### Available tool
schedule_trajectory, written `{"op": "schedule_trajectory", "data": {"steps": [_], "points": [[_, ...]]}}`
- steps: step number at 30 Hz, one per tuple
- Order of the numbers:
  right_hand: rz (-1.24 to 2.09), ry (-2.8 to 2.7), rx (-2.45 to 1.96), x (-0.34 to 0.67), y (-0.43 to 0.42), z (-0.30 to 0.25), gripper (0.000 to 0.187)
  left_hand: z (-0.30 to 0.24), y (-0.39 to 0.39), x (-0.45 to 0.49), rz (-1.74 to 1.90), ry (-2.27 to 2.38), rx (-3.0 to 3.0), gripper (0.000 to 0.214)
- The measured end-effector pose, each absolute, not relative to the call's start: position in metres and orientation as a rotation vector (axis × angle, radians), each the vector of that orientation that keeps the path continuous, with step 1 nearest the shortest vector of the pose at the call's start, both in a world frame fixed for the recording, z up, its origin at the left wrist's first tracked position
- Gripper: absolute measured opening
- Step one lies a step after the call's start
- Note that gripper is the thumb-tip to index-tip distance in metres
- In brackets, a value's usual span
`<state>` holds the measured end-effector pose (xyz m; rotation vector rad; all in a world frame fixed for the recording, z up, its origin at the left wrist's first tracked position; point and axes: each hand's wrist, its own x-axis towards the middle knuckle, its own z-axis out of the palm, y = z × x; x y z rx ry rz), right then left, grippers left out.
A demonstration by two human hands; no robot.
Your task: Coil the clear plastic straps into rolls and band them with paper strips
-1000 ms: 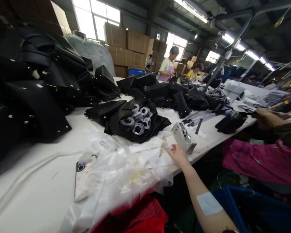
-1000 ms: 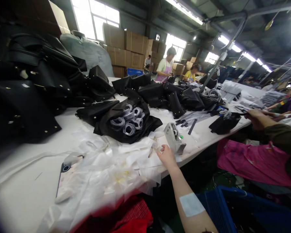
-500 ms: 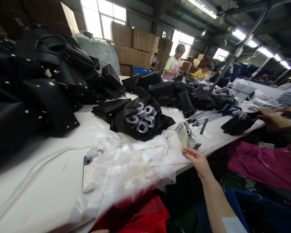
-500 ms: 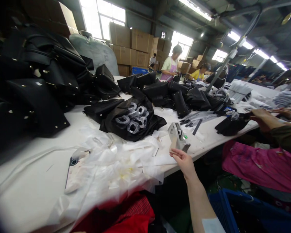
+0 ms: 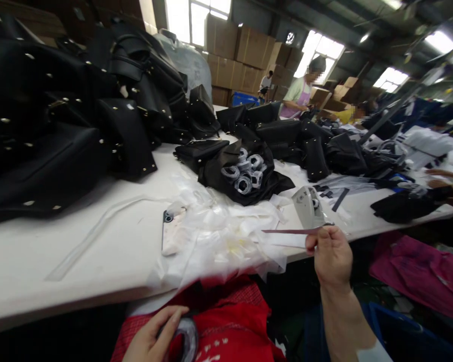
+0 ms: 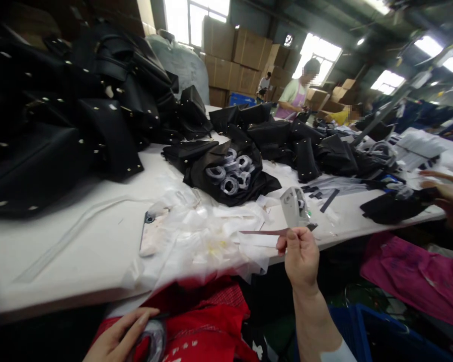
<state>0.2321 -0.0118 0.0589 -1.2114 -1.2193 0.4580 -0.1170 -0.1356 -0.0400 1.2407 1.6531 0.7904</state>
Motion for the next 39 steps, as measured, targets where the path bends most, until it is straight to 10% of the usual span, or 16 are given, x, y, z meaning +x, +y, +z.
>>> {"op": "schedule_trajectory", "data": {"steps": [8, 16, 39], "points": [[1.189, -1.618, -1.0, 0.115, -0.084, 0.053, 0.013, -0.027, -0.151, -0.111, 0.801, 1.599, 0.962, 0.042], [0.652, -2.329, -0.735, 0.08, -0.097, 0.039, 0.018, -0.032, -0.158, -0.115, 0.858, 1.553, 0.849, 0.044], [0.5, -2.403, -0.306, 0.087, -0.099, 0.049, 0.007, -0.032, -0.153, -0.114, 0.763, 1.753, 1.186, 0.038]]}}
